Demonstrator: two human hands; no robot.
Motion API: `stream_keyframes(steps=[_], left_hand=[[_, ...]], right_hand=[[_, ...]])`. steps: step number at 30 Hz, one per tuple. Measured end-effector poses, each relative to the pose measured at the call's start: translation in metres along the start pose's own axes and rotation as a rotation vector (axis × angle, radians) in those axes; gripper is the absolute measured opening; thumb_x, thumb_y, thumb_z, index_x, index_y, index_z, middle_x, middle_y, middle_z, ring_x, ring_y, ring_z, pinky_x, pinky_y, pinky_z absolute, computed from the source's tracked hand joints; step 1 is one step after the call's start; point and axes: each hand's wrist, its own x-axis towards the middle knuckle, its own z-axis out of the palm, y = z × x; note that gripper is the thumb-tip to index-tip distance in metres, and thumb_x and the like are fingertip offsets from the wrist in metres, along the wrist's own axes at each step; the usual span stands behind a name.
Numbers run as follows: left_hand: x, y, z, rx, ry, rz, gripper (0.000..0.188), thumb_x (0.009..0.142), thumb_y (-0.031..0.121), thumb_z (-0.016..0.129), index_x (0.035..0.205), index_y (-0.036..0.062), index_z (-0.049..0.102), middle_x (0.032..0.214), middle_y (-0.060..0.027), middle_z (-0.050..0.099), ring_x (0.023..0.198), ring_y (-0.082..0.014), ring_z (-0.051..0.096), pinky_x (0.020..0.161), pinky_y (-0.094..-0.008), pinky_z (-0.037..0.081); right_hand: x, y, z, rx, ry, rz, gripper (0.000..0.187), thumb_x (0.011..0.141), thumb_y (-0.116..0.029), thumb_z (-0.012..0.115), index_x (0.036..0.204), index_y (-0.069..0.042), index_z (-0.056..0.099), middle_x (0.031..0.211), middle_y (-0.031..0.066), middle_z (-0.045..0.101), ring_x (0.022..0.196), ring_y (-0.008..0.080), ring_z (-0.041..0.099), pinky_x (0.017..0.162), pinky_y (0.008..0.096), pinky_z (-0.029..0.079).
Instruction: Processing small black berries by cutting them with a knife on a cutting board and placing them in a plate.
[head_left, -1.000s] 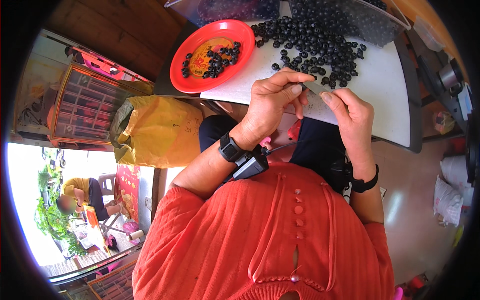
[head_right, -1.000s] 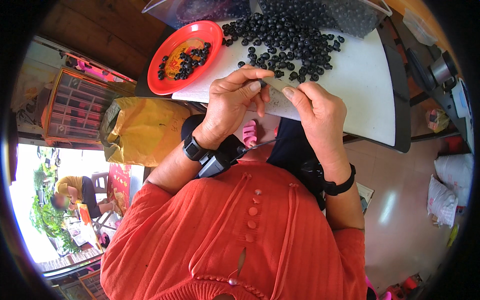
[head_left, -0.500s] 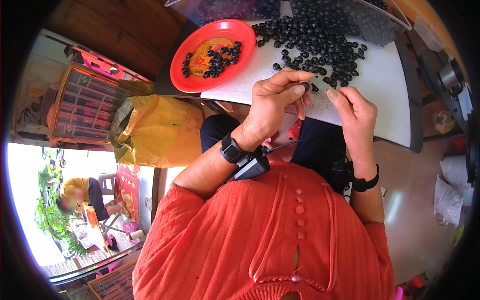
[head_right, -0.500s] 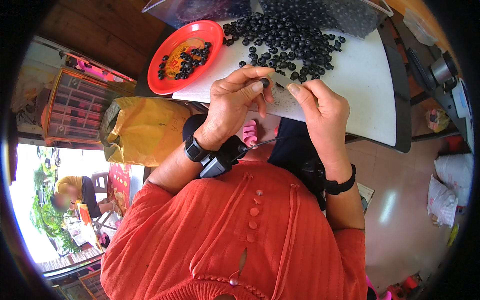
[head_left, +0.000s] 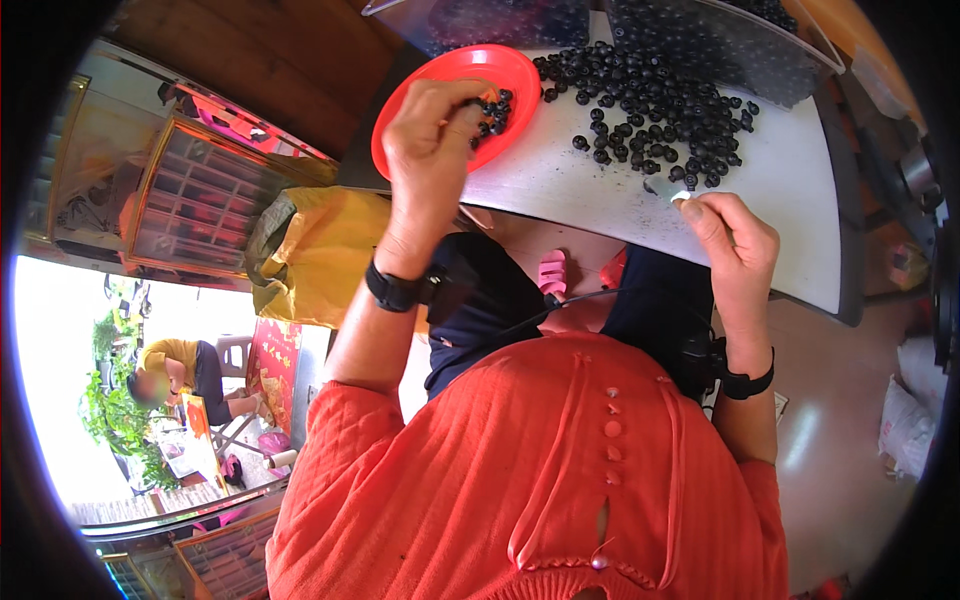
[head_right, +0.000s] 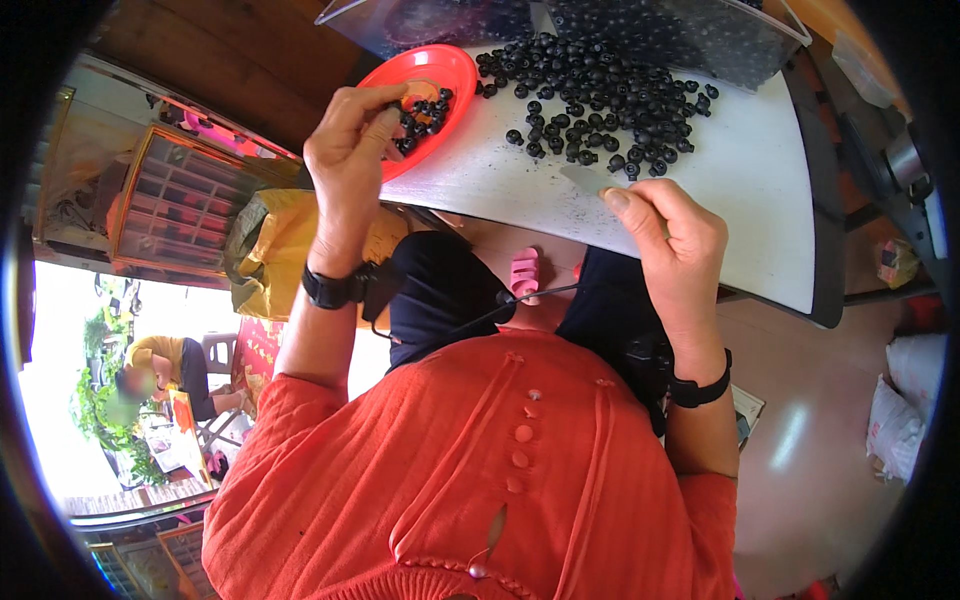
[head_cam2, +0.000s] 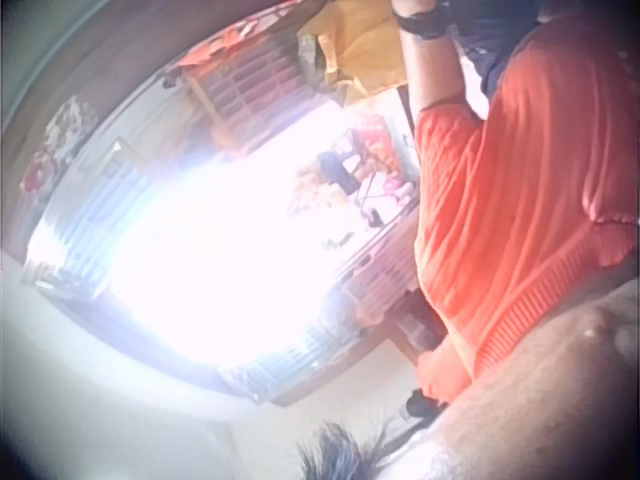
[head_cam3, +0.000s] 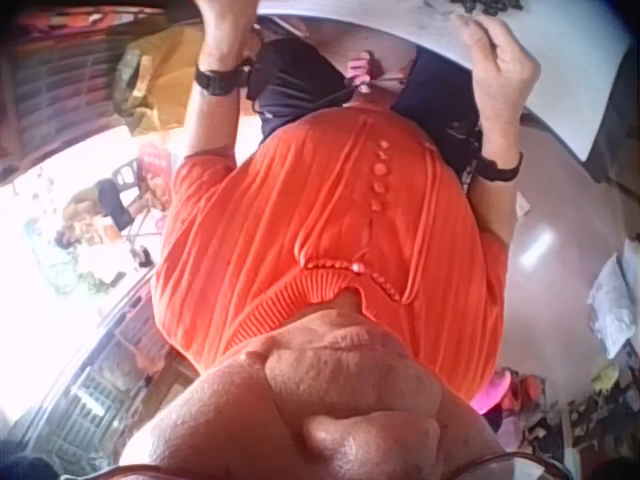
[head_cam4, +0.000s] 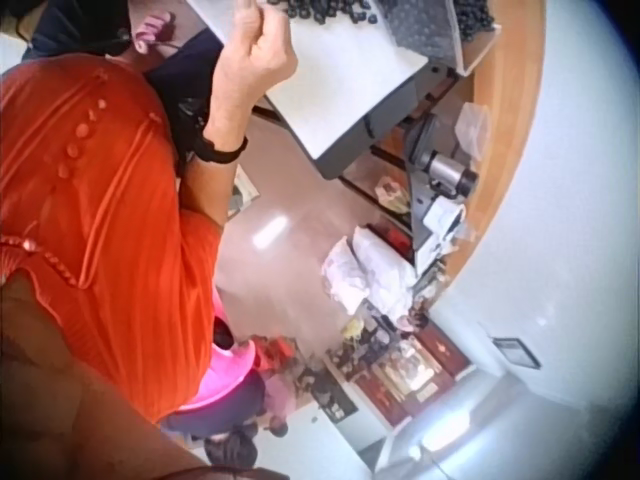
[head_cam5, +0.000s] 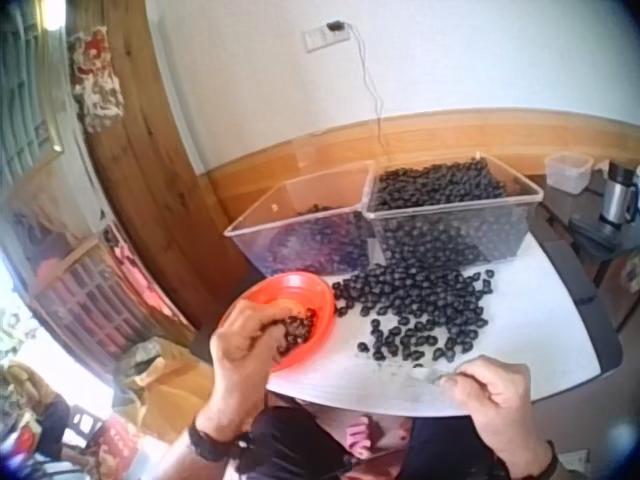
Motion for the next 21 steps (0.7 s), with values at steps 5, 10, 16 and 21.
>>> stream_keyframes(steps=[5, 10, 16, 21], left_hand=[[0.009, -0.011, 0.003, 0.369, -0.008, 0.314, 0.016, 0.082, -0.004, 0.073, 0.097, 0.0010, 0.072, 0.097, -0.0120, 0.066, 0.082, -0.0273, 0.065, 0.073, -0.0360, 0.053], [-0.010, -0.006, 0.062, 0.277, -0.166, 0.181, 0.016, 0.081, 0.000, 0.075, 0.096, 0.0005, 0.072, 0.087, -0.0111, 0.063, 0.073, -0.0240, 0.065, 0.069, -0.0365, 0.053], [-0.007, -0.026, 0.082, 0.448, -0.209, 0.242, 0.014, 0.082, 0.007, 0.075, 0.095, 0.0020, 0.072, 0.090, -0.0143, 0.064, 0.077, -0.0358, 0.067, 0.070, -0.0425, 0.053], [-0.005, -0.026, 0.072, 0.357, -0.251, 0.378, 0.017, 0.079, 0.002, 0.072, 0.096, 0.0008, 0.071, 0.090, -0.0137, 0.064, 0.083, -0.0348, 0.067, 0.072, -0.0423, 0.054]], right_hand=[[0.002, -0.001, -0.002, 0.004, 0.006, 0.030, 0.018, 0.097, -0.015, 0.073, 0.091, 0.002, 0.073, 0.074, 0.0020, 0.068, 0.065, 0.0060, 0.052, 0.059, 0.0232, 0.043], [0.001, 0.000, -0.002, -0.006, 0.000, 0.041, 0.017, 0.097, -0.015, 0.072, 0.092, 0.002, 0.073, 0.076, 0.0026, 0.070, 0.066, 0.0061, 0.054, 0.060, 0.0225, 0.043], [-0.001, 0.000, -0.001, 0.009, 0.003, 0.021, 0.016, 0.097, -0.013, 0.072, 0.093, 0.002, 0.073, 0.078, 0.0039, 0.072, 0.066, 0.0072, 0.057, 0.061, 0.0240, 0.045], [0.000, 0.001, 0.001, -0.029, 0.017, -0.027, 0.015, 0.096, -0.013, 0.072, 0.092, 0.002, 0.072, 0.078, 0.0050, 0.071, 0.065, 0.0083, 0.057, 0.060, 0.0244, 0.045]])
